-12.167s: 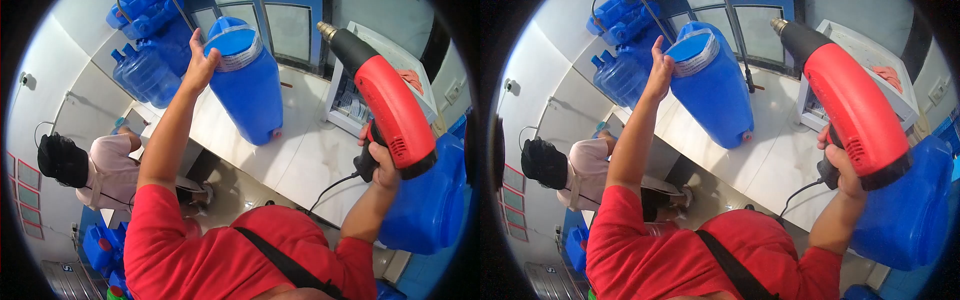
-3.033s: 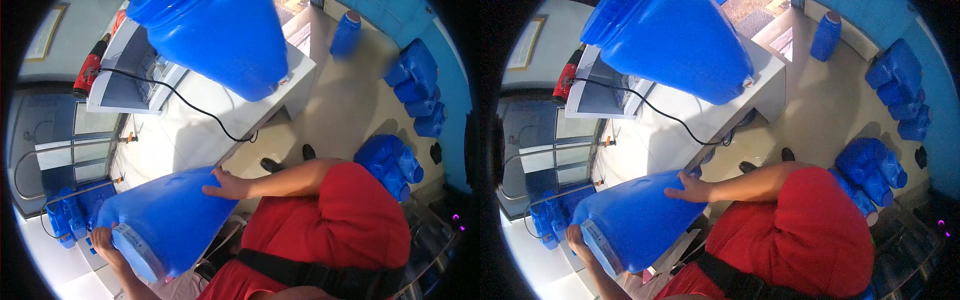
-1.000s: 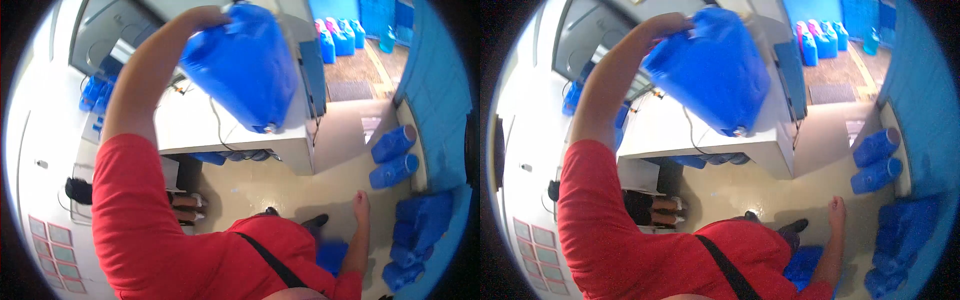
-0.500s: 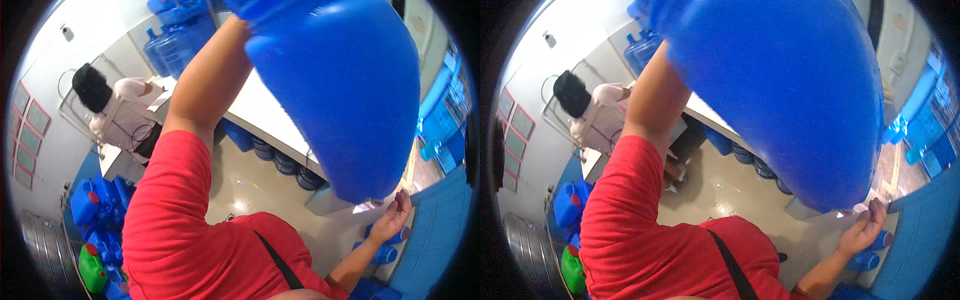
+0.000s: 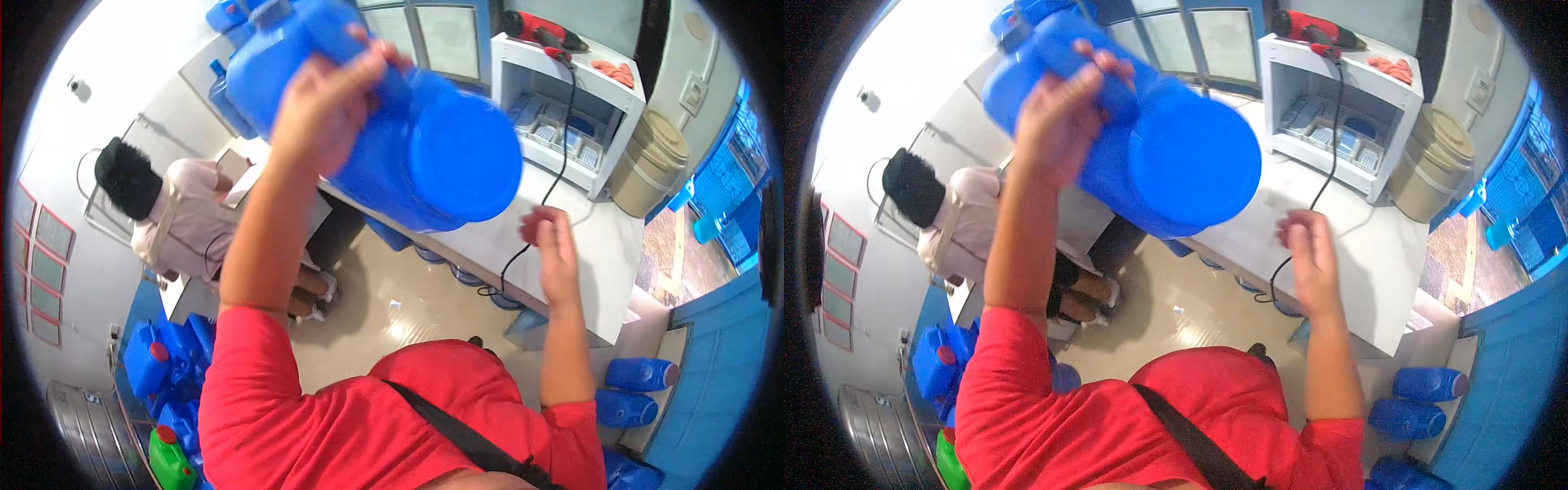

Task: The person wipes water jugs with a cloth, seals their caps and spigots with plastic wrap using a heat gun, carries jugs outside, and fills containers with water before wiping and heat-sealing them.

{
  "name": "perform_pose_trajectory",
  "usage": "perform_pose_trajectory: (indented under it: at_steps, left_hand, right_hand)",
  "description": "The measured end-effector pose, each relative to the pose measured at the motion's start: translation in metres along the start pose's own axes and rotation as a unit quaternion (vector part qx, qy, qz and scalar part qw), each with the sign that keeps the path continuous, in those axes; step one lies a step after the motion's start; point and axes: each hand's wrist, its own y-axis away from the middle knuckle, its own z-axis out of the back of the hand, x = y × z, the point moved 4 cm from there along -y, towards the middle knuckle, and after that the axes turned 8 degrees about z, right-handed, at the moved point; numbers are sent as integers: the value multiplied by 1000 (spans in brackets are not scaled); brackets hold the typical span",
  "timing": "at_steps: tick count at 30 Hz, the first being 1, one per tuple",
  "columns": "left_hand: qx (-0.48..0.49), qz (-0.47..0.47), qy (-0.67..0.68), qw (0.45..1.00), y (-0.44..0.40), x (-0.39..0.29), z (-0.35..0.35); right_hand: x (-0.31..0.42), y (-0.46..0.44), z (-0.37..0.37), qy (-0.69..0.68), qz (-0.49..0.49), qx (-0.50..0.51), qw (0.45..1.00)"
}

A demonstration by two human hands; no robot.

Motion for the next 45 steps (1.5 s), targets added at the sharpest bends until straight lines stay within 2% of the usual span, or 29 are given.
perform_pose_trajectory:
  at_steps: [2,3,4,5,6,7,9,12,16,17,18,20,22,23,25,26,27,28,29,30,31,32,34,35,37,40,42,44,45]
  left_hand:
    - [-59,-43,-138,988,7,49,-14]
    - [-45,-59,-255,964,6,72,-15]
    - [-53,-46,-325,943,9,94,-18]
    - [-50,-46,-345,936,13,116,-23]
    - [-46,-46,-364,929,15,133,-26]
    - [-41,-28,-362,931,15,145,-25]
    - [33,-93,-478,873,16,161,-34]
    - [64,-140,-482,862,7,177,-36]
    - [62,-155,-465,869,-13,193,-15]
    - [71,-157,-457,872,-13,194,-10]
    - [58,-121,-470,872,-17,195,-3]
    - [41,-98,-503,858,-28,206,11]
    - [52,-147,-468,870,-37,205,15]
    - [58,-140,-460,875,-39,202,15]
    - [77,-147,-405,899,-38,205,17]
    - [72,-147,-374,913,-43,206,21]
    - [77,-149,-368,915,-50,209,25]
    - [99,-171,-429,881,-56,212,32]
    - [117,-183,-499,839,-60,215,44]
    - [132,-205,-541,805,-70,224,62]
    - [145,-183,-616,753,-79,227,75]
    - [142,-226,-603,752,-89,229,86]
    - [115,-259,-658,698,-104,224,110]
    - [113,-224,-620,743,-109,228,123]
    - [107,-188,-579,786,-121,227,140]
    - [99,-221,-563,790,-130,218,149]
    - [98,-130,-491,856,-145,249,195]
    - [61,41,-338,938,-161,295,252]
    - [58,-69,-501,861,-164,290,254]
  right_hand:
    - [-31,-26,-10,-21,-85,61,994]
    - [-40,-41,-13,-26,-88,53,994]
    - [-57,-50,-19,-40,-178,86,980]
    - [-74,-55,-20,-55,-269,118,954]
    - [-89,-67,-16,-62,-282,111,951]
    - [-105,-75,-17,-96,-310,153,933]
    - [-124,-90,-14,-130,-346,188,910]
    - [-135,-110,-15,-110,-389,211,890]
    - [-151,-136,-33,-81,-353,144,921]
    - [-165,-140,-41,-5,-192,115,975]
    - [-163,-147,-41,83,-19,72,994]
    - [-136,-149,-44,113,174,135,969]
    - [-152,-146,-40,181,51,-4,982]
    - [-154,-143,-47,32,-94,-39,994]
    - [-154,-142,-53,-121,-218,-93,964]
    - [-156,-146,-57,-149,-224,-63,961]
    - [-164,-150,-55,-90,-180,-35,979]
    - [-172,-153,-53,-30,-134,-14,990]
    - [-184,-164,-51,110,-30,5,993]
    - [-192,-169,-49,203,-4,-30,979]
    - [-170,-166,-45,273,-17,-32,961]
    - [-161,-166,-40,327,4,-39,944]
    - [-150,-154,-39,412,-40,-29,910]
    - [-140,-148,-38,429,-59,5,902]
    - [-141,-144,-41,451,-59,22,890]
    - [-136,-132,-47,497,-47,35,866]
    - [-125,-126,-53,556,-32,9,830]
    - [-123,-121,-56,561,-25,21,827]
    - [-125,-118,-54,556,-33,28,830]
